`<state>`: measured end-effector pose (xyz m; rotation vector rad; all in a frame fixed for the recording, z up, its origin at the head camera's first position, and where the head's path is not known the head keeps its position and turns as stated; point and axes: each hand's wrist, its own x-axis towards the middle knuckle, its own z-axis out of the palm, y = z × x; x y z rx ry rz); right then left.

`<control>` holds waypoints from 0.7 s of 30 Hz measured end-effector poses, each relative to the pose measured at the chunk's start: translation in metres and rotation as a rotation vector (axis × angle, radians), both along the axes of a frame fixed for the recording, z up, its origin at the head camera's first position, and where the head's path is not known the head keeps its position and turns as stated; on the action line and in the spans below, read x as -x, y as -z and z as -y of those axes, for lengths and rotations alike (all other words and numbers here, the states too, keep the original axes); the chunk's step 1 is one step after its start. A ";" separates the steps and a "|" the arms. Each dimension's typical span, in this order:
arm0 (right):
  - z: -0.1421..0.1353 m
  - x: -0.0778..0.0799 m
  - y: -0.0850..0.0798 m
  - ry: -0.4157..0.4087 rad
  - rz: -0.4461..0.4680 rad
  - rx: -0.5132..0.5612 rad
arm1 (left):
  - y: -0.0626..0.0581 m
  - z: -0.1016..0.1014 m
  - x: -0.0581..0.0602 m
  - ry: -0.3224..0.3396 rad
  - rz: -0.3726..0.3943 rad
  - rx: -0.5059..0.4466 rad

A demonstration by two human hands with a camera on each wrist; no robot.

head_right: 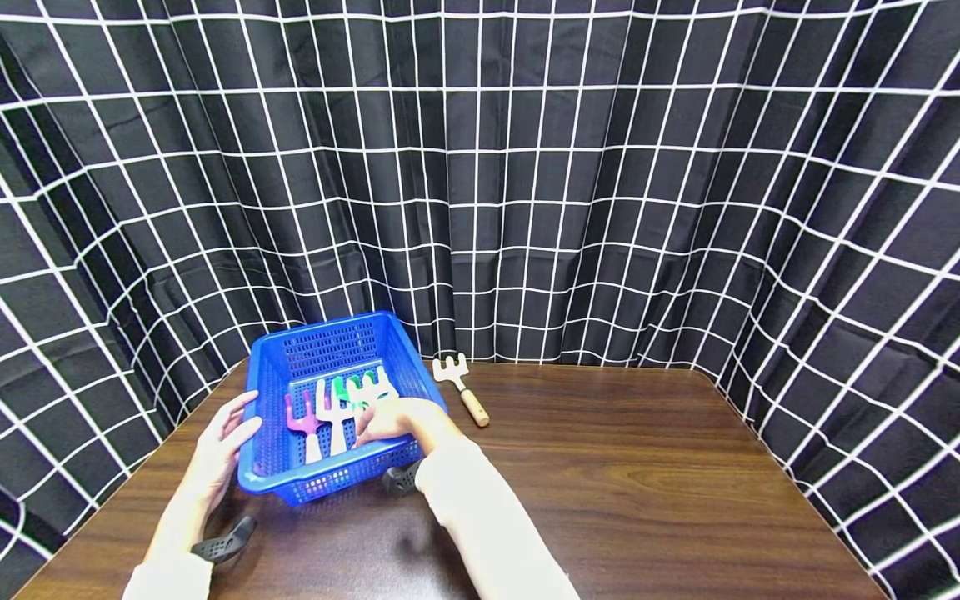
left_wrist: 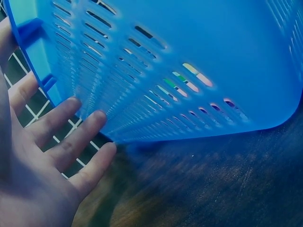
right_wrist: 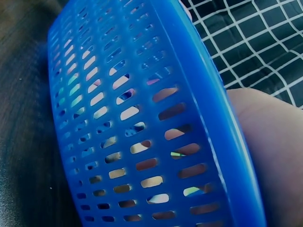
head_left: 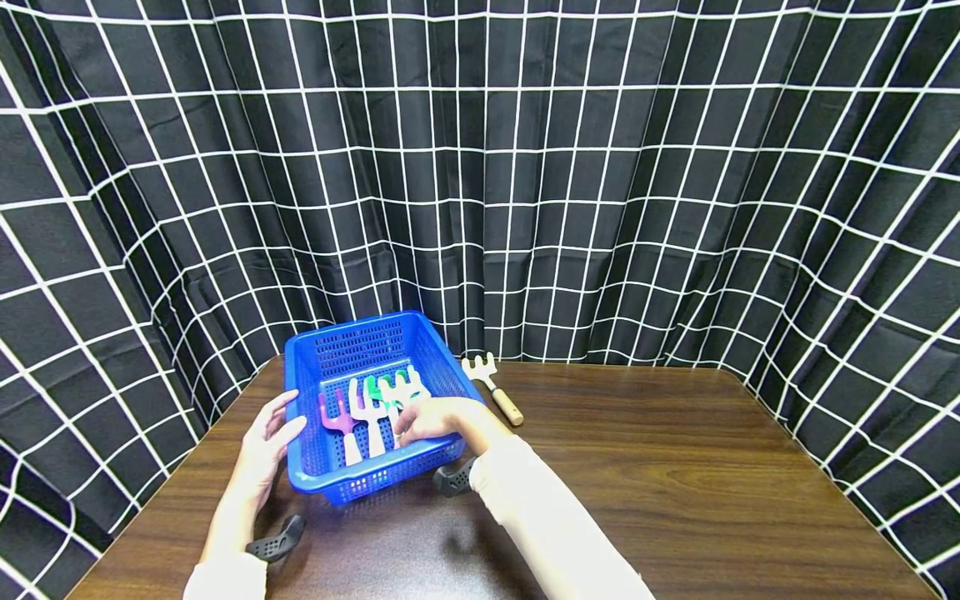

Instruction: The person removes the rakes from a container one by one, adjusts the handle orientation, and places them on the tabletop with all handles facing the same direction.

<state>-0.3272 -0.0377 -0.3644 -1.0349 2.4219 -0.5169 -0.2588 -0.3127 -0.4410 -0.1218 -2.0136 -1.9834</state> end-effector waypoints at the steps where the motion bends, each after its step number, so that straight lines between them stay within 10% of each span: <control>1: 0.000 0.000 0.000 -0.003 0.006 -0.005 | 0.000 0.000 0.000 -0.003 0.005 0.003; 13: 0.001 -0.002 0.000 0.098 -0.083 -0.029 | -0.001 -0.001 -0.001 0.020 -0.025 -0.013; 21: -0.003 -0.002 0.002 0.237 -0.190 0.219 | -0.001 -0.001 -0.002 0.025 -0.034 -0.023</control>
